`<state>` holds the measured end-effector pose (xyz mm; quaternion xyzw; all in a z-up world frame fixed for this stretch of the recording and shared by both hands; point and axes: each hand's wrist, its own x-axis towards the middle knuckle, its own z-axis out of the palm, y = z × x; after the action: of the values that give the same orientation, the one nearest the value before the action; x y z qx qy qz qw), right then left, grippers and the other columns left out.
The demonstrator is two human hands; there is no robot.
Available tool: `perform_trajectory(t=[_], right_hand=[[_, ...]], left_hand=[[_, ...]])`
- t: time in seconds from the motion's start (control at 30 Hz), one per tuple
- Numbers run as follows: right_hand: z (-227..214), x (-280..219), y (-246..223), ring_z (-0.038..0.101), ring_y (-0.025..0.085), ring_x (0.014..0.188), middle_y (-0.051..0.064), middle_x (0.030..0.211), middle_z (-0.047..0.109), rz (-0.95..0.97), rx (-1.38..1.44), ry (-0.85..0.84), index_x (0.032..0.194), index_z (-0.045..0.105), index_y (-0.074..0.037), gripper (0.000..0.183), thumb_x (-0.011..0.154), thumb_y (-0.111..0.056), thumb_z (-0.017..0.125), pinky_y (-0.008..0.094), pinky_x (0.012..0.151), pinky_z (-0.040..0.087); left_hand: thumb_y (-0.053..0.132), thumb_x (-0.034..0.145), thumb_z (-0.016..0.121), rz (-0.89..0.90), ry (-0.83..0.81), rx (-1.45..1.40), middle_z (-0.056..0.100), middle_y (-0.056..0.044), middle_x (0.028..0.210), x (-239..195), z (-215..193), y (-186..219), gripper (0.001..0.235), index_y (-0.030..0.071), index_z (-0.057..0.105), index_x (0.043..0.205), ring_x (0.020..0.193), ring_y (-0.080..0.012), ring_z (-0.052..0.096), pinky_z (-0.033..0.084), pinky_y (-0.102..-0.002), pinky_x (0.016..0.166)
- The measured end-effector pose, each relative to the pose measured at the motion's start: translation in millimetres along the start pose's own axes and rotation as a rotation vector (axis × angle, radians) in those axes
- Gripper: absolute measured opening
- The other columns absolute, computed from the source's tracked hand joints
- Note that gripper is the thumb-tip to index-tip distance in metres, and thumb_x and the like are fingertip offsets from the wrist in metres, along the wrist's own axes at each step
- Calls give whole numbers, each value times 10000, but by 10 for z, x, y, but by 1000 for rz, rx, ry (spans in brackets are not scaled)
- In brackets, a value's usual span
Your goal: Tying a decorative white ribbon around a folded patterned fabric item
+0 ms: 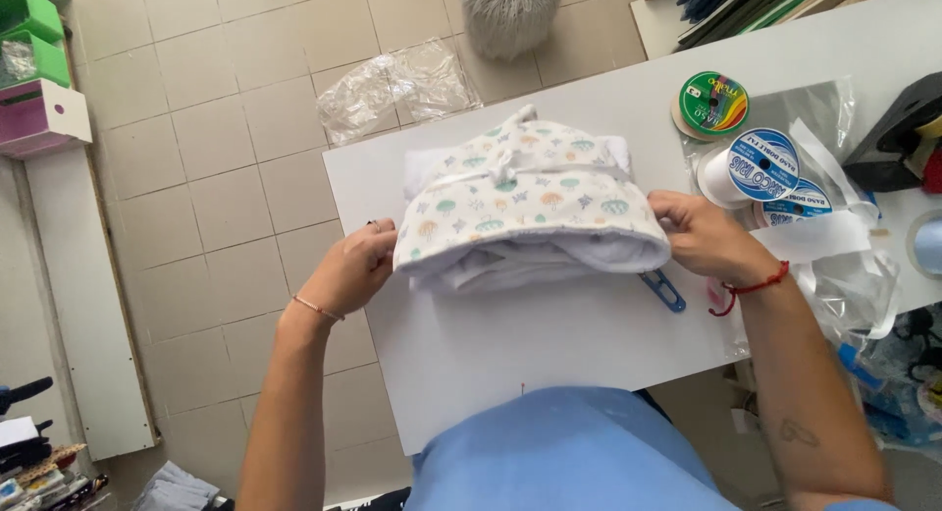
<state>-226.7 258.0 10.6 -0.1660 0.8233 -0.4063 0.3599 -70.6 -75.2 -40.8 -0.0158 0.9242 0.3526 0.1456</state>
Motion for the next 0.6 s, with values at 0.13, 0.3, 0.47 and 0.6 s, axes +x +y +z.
perform_trajectory(t=[0.13, 0.3, 0.47, 0.6], right_hand=[[103, -39, -84, 555, 287, 740, 187, 777, 605, 33, 21, -104, 734, 690, -3, 176, 775, -113, 559, 418, 732, 443], [281, -64, -361, 570, 336, 810, 216, 783, 610, 153, -105, -43, 889, 639, 15, 235, 751, -154, 552, 422, 747, 432], [200, 156, 229, 564, 350, 866, 182, 790, 599, 176, -285, 24, 1009, 556, -74, 292, 731, -159, 529, 417, 746, 425], [157, 236, 338, 583, 325, 861, 138, 783, 633, 201, -395, 79, 1017, 599, -157, 294, 737, -182, 512, 407, 751, 444]], left_hand=[[63, 765, 452, -24, -48, 127, 488, -121, 752, -226, 48, 130, 64, 94, 499, 735, 693, -387, 533, 447, -471, 572], [149, 825, 381, -146, -7, 299, 525, -110, 793, -301, 162, 189, 204, 234, 411, 1008, 673, -380, 587, 479, -470, 578], [259, 842, 406, -386, 21, 109, 613, -69, 759, -200, -59, 262, 175, 251, 362, 1011, 732, -345, 606, 462, -448, 654], [350, 826, 467, -482, 2, 168, 638, 11, 783, -37, -161, 283, 139, 267, 446, 935, 785, -271, 615, 459, -394, 701]])
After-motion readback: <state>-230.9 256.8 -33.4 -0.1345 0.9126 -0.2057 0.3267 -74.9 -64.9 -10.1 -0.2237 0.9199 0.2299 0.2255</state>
